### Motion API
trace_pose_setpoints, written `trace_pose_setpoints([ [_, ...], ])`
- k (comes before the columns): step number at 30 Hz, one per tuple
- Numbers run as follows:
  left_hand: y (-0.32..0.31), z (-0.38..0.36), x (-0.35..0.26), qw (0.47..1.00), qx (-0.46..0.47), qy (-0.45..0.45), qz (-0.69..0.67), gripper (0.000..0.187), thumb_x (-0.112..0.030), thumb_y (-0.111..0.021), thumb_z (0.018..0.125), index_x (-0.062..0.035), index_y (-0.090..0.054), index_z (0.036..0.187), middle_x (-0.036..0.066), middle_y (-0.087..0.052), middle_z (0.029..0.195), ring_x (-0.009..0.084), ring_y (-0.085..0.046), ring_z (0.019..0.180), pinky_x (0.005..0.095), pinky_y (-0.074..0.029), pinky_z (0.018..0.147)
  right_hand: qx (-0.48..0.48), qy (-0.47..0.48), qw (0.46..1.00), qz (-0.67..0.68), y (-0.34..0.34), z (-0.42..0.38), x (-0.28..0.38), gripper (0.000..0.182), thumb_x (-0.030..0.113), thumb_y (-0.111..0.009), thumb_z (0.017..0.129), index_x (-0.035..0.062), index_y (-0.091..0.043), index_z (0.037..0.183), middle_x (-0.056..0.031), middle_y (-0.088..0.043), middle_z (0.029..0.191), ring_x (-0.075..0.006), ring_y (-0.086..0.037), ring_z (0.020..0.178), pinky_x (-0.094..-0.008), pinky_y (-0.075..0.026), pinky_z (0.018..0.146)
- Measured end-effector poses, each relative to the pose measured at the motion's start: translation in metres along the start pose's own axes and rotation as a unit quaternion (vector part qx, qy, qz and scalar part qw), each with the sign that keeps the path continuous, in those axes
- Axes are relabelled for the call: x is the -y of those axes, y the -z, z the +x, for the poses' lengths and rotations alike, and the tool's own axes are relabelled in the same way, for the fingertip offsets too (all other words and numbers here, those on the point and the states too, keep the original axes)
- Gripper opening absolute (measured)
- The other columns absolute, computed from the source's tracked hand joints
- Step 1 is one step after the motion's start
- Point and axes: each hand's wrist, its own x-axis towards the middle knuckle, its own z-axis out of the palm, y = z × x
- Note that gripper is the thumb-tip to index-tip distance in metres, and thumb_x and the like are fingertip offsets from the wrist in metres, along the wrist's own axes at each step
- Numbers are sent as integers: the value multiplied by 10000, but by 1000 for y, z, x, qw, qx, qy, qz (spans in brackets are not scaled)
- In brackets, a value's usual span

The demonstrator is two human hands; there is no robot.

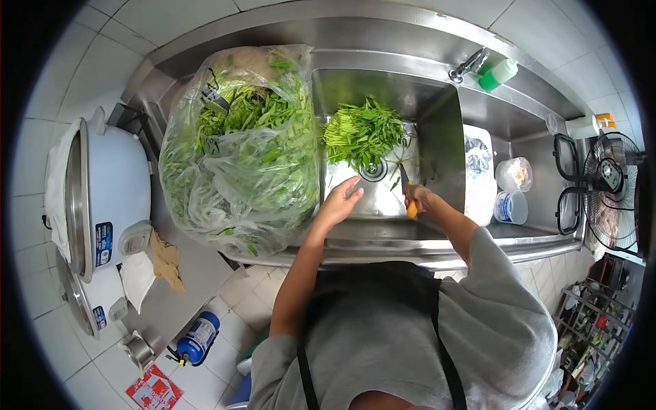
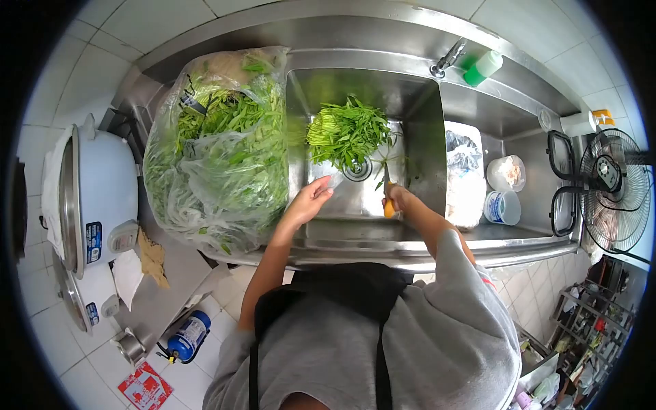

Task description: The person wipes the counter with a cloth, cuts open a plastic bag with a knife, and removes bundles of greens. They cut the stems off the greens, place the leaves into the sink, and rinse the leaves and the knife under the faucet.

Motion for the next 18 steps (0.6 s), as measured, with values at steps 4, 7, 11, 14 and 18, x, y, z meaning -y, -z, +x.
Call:
trace_pose_setpoints([
  [4,11,-11,8,999,-42,-17,11,467,-257,-536,881,13,-431,1248,173,-518,1185,198,-489,1094,288,-373,919,46,46,998,-27,-27,-51,45,119,191,-433,883,78,-453,854,-44,-439,575,-144,-412,395,-293,-367,363],
  [7,18,-20,-2,998,7,12,65,459,-267,-530,885,10,-441,1241,148,-543,1158,186,-513,1054,288,-390,898,58,57,990,-111,-10,-81,52,145,244,-445,883,110,-484,845,-26,-433,480,-146,-417,368,-303,-358,355],
  [11,14,-44,-30,990,119,-62,53,430,-268,-505,903,-34,-439,1258,130,-541,1166,170,-523,1030,285,-400,882,105,37,974,-197,38,-73,31,221,230,-435,857,104,-519,696,-23,-464,496,-152,-436,386,-308,-338,358],
  [14,42,-77,-77,985,160,-60,-11,411,-208,-499,908,-64,-414,1283,139,-535,1181,150,-525,1040,281,-402,878,53,64,869,-488,47,-106,40,267,281,-473,843,55,-538,718,-52,-500,488,-177,-471,380,-333,-360,360],
  [18,98,-101,-127,985,-51,-164,-10,340,-190,-506,899,-11,-496,1189,107,-596,1088,160,-559,999,279,-430,874,-10,84,879,-469,29,-208,69,322,311,-514,851,1,-529,765,-40,-476,507,-131,-455,355,-279,-358,324],
])
